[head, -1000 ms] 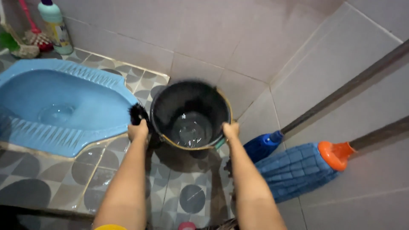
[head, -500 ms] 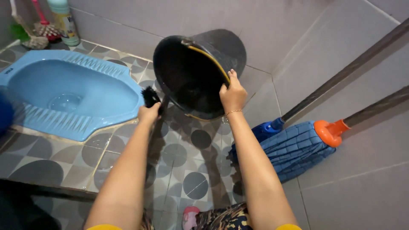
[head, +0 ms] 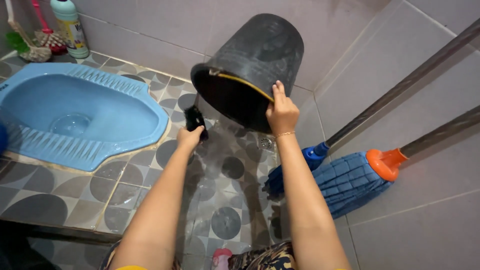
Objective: Clean a black bucket and the bathroom floor using a brush and water.
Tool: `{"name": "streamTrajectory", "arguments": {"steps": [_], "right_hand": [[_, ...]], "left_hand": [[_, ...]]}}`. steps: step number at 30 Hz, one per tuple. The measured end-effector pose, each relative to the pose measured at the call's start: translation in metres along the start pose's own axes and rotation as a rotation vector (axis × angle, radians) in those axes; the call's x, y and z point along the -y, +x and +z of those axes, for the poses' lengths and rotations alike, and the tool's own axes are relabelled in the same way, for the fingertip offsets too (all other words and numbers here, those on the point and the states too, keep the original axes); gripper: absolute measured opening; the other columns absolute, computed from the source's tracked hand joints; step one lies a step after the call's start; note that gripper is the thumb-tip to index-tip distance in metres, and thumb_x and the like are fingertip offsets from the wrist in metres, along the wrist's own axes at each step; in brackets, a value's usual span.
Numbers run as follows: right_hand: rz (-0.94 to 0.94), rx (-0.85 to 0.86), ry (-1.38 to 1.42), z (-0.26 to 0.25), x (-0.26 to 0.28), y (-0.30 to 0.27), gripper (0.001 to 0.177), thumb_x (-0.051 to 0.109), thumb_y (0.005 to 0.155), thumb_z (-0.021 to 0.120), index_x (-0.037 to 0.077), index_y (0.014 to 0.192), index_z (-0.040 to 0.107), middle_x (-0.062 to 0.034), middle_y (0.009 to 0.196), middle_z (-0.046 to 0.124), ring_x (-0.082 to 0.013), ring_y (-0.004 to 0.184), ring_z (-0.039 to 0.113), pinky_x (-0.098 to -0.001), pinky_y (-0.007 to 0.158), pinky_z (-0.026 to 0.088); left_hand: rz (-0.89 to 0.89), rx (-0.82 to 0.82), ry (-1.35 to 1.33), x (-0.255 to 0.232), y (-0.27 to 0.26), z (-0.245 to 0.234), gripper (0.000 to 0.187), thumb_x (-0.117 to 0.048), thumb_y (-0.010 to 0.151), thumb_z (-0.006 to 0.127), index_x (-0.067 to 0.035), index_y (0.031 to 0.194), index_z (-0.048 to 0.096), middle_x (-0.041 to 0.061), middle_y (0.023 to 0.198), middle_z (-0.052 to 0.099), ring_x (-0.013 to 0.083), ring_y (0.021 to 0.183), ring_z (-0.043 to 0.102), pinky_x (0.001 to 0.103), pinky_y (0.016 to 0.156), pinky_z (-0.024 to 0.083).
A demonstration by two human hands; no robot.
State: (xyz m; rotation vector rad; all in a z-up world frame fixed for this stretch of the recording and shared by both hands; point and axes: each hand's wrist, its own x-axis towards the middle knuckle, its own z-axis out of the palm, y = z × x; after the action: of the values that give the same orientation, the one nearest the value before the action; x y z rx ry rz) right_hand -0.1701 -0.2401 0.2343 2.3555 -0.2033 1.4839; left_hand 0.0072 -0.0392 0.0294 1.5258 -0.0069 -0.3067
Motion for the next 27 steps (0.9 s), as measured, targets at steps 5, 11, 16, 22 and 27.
{"name": "streamTrajectory", "arguments": {"steps": [5,11,16,22,27], "right_hand": [[0.215,-0.079,0.181,0.0,0.013,0.018,0.045,0.004,0.079,0.066,0.007,0.124,0.07,-0.011,0.126,0.072,-0.0313,0.087,0.073,-0.0397,0.077,0.059],[0.598,-0.029,0.542,0.025,0.044,0.03,0.03,0.009,0.081,0.067,0.004,0.11,0.073,-0.0173,0.093,0.075,-0.0346,0.082,0.073,-0.0406,0.075,0.057],[0.809,0.093,0.897,0.071,0.093,0.027,0.024,0.007,0.074,0.066,-0.002,0.096,0.072,-0.0127,0.078,0.075,-0.0228,0.07,0.07,-0.0355,0.069,0.056],[1.086,0.389,1.272,0.12,0.141,0.033,0.019,0.001,0.068,0.07,-0.011,0.082,0.068,-0.0074,0.074,0.066,-0.0183,0.066,0.058,-0.0367,0.06,0.049],[1.137,0.79,1.281,0.12,0.158,0.043,0.02,0.001,0.068,0.074,-0.012,0.081,0.066,-0.0104,0.077,0.065,-0.0206,0.065,0.061,-0.0385,0.059,0.051]], "left_hand": [[0.209,-0.173,0.127,-0.017,0.008,-0.013,0.047,-0.032,0.083,0.082,0.007,0.105,0.068,0.024,0.094,0.073,0.035,0.081,0.07,0.044,0.072,0.055],[0.622,-0.351,0.101,-0.089,-0.013,-0.101,0.048,-0.031,0.086,0.078,0.0,0.12,0.064,0.021,0.112,0.072,0.0382,0.105,0.069,0.045,0.093,0.054],[0.823,-0.445,0.346,-0.134,-0.049,-0.185,0.047,-0.025,0.084,0.08,0.0,0.121,0.065,0.022,0.119,0.068,0.0402,0.11,0.066,0.045,0.095,0.053],[0.89,-0.474,0.436,-0.191,-0.096,-0.253,0.047,-0.02,0.085,0.075,-0.002,0.127,0.065,0.023,0.123,0.068,0.0414,0.112,0.065,0.046,0.097,0.052],[0.836,-0.475,0.448,-0.21,-0.111,-0.276,0.047,-0.025,0.087,0.073,-0.003,0.128,0.065,0.025,0.118,0.07,0.0412,0.111,0.066,0.045,0.096,0.052]]}}
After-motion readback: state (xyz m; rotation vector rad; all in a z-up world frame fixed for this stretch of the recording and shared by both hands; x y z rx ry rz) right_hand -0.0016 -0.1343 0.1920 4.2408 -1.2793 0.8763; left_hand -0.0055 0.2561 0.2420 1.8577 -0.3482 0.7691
